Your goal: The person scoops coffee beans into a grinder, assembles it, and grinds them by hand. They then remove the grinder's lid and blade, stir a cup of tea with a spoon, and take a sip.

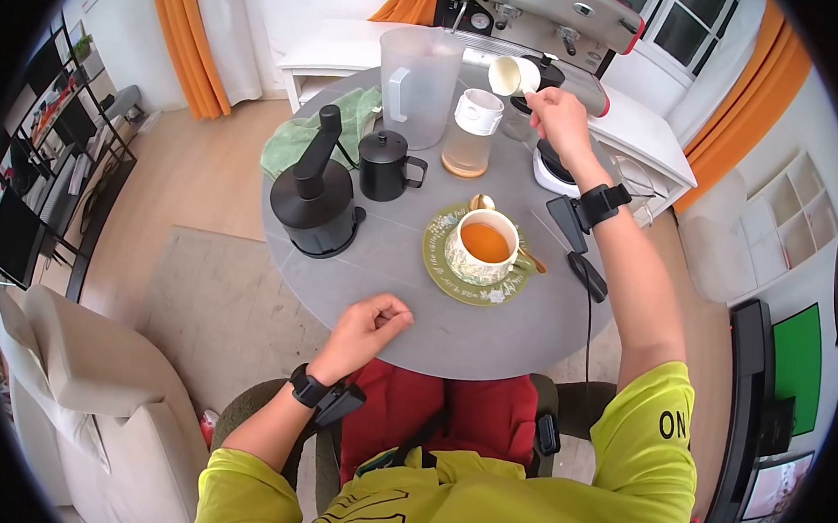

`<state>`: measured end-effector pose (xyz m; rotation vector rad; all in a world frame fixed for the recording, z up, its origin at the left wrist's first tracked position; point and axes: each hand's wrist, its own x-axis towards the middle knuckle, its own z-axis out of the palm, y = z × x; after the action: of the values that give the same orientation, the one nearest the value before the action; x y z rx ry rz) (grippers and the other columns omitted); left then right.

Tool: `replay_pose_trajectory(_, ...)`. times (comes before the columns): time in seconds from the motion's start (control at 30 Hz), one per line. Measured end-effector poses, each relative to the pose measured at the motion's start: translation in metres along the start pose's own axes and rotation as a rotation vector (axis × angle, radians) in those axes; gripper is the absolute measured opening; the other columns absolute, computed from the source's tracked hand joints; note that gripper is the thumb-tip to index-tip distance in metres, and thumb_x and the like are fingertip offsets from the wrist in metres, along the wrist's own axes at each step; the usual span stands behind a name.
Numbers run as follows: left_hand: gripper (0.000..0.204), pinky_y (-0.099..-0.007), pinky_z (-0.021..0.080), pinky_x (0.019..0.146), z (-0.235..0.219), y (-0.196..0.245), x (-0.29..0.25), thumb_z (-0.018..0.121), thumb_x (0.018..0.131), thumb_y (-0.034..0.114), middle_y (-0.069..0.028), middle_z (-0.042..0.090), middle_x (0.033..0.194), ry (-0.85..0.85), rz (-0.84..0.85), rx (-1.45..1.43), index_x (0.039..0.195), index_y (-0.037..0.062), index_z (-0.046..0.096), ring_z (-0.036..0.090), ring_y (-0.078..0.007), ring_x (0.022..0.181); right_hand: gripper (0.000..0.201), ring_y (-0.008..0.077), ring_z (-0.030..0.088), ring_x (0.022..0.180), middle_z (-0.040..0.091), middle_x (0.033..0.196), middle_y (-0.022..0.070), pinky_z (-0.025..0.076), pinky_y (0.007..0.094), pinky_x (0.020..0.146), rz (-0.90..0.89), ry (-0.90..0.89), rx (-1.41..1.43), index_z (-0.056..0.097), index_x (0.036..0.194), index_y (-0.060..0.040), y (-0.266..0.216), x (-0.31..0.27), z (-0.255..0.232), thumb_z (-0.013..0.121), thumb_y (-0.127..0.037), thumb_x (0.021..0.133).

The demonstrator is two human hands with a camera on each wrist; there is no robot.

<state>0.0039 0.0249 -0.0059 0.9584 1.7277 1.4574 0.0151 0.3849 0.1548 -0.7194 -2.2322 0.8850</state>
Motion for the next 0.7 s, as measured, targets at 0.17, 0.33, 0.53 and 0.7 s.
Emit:
replay_pose_trajectory(0.17,0.013,-0.0235,0.048,0.066,0.0,-0.002,0.0,0.064,0.095,0.013,0.0005,0.064,0.081,0.02,0.033,-0.005,0.095,0.0006,0.065,0.057,-0.0048,0.071,0.029,0.0299,0.067,0.066,0.067,0.067,0.0152,0.05,0.0406,0.066,-0.15,0.053,-0.233,0.066,0.082,-0.0006,0.002,-0.001,0.008,0.061,-0.028,0.09)
replay_pose_trajectory(0.33,0.013,-0.0235,0.048,0.066,0.001,-0.001,0.001,0.064,0.095,0.013,0.0005,0.064,0.08,0.017,0.039,0.006,0.094,0.0001,0.065,0.057,-0.0048,0.07,0.026,0.0382,0.066,0.076,0.069,0.081,0.0191,0.051,0.0483,0.072,-0.404,0.162,-0.541,0.063,0.093,-0.0028,-0.001,-0.006,0.01,0.061,-0.029,0.092)
replay_pose_trajectory(0.53,0.013,-0.0236,0.049,0.066,0.001,0.0,0.001,0.064,0.095,0.013,0.0002,0.065,0.081,0.023,0.033,0.017,0.094,0.0,0.065,0.057,-0.0049,0.071,0.021,0.0364,0.065,0.072,0.067,0.077,0.0143,0.05,0.0477,0.062,-0.599,0.176,-0.739,0.056,0.093,-0.0062,0.0,-0.014,0.01,0.06,-0.027,0.094)
replay_pose_trajectory(0.7,0.013,-0.0234,0.049,0.067,0.001,0.002,0.001,0.064,0.095,0.013,0.0002,0.065,0.082,0.019,0.031,0.015,0.094,-0.0001,0.065,0.058,-0.0049,0.071,0.022,0.0344,0.066,0.07,0.067,0.075,0.0136,0.052,0.0442,0.06,-0.695,0.213,-0.774,0.055,0.09,-0.005,0.005,-0.015,0.01,0.061,-0.025,0.093)
